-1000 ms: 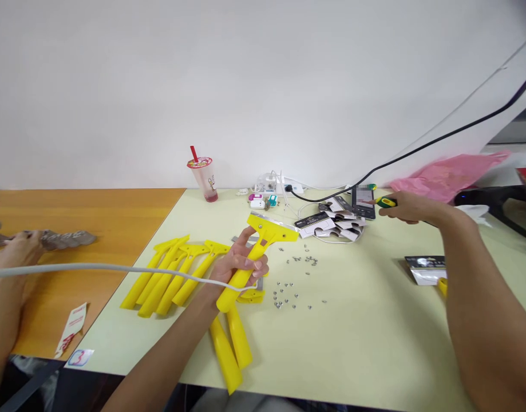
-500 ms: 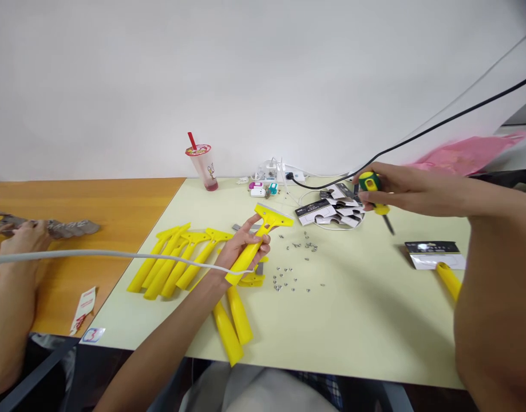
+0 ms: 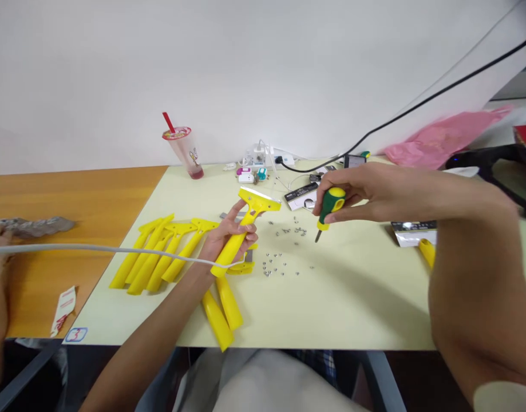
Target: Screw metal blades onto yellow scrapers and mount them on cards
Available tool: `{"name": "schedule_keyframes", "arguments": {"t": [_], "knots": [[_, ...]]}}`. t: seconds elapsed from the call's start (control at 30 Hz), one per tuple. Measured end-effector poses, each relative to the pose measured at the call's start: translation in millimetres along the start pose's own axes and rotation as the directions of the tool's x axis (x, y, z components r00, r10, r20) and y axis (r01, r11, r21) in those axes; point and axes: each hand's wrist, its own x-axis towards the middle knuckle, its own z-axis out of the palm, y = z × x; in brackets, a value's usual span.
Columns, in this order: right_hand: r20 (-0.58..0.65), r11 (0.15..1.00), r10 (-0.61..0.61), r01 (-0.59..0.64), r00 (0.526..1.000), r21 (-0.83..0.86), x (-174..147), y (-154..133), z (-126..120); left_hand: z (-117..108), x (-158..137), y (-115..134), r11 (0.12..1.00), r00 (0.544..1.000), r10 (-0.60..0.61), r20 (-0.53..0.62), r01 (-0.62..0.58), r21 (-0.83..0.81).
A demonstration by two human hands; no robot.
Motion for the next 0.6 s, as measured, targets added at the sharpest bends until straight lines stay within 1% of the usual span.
{"name": "schedule_keyframes", "arguments": {"t": [0.1, 0.23, 0.4, 0.5, 0.6], "knots": [[0.103, 0.997, -0.047, 0.054, 0.994, -0.062, 10.0, -1.8, 8.9, -0.7, 0.6, 1.6, 1.000, 1.000, 0.004, 0.018, -0.004, 0.021], [0.194, 0.991, -0.091, 0.107, 0.977, -0.074, 21.3, -7.1, 20.3, -0.4, -1.1, 2.7, 0.999, 1.000, 0.011, 0.027, -0.012, 0.039], [0.270, 0.991, -0.077, 0.104, 0.960, -0.089, 26.7, -12.7, 27.5, 3.6, -4.3, 3.0, 0.998, 0.999, 0.009, 0.050, -0.012, 0.054], [0.294, 0.990, -0.069, 0.101, 0.953, -0.095, 27.8, -12.5, 28.5, 4.7, -5.1, 3.0, 0.998, 0.999, -0.002, 0.045, -0.001, 0.064], [0.252, 0.991, -0.073, 0.099, 0.965, -0.095, 28.9, -7.8, 27.7, 4.1, -5.5, 3.0, 0.997, 0.999, -0.011, 0.030, 0.009, 0.073]]}}
